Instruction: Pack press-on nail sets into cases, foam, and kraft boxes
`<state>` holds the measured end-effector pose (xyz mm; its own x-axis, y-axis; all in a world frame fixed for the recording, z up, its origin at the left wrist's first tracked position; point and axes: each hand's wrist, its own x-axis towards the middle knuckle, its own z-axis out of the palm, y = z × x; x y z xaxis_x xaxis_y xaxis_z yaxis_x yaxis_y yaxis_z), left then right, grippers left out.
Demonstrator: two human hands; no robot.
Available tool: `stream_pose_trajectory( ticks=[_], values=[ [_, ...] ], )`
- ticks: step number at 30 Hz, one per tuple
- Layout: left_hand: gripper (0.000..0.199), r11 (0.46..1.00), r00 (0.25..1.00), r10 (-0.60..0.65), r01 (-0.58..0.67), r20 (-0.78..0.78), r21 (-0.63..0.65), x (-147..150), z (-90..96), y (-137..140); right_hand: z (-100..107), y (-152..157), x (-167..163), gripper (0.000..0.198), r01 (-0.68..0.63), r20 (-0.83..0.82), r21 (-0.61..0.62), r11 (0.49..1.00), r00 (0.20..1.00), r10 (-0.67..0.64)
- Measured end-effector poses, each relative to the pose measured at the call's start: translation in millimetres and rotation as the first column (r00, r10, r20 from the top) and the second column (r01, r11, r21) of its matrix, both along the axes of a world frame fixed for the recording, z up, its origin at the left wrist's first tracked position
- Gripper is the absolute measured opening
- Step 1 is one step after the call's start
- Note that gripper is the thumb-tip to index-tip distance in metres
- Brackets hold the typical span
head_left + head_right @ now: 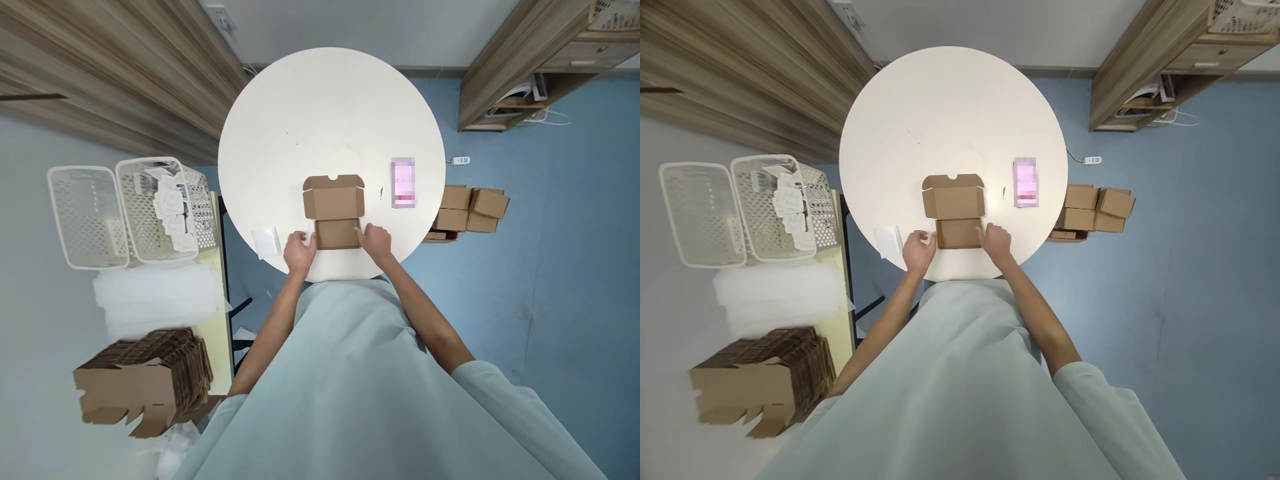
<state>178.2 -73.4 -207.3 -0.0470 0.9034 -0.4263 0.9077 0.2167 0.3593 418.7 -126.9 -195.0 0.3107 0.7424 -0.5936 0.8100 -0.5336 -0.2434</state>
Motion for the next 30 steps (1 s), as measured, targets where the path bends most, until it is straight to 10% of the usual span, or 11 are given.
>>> stream_pose_trajectory(
  ticks=[5, 11, 23, 30],
  values=[
    [0.037, 0.956, 0.959, 0.244, -0.213, -0.142, 0.203, -76, -0.1, 24, 18, -21, 19, 0.041, 0.046, 0.016, 0.032, 0.998, 0.999, -0.046],
    [0.051, 0.941, 0.930, 0.332, -0.337, -0.158, -0.003, -116, -7.8, 37, 28, -34, 23, 0.034, 0.094, -0.044, 0.020, 0.995, 0.995, -0.093],
    [0.037, 0.957, 0.954, 0.289, -0.290, 0.083, -0.002, -86, 21.2, 31, 40, -17, 5, 0.024, 0.096, -0.310, 0.121, 0.988, 0.949, -0.054],
    [0.060, 0.907, 0.613, 0.420, -0.251, 0.669, -0.339, -13, 31.2, -17, 35, -15, -5, 0.026, 0.360, -0.725, 0.057, 0.931, 0.657, -0.210]
  ],
)
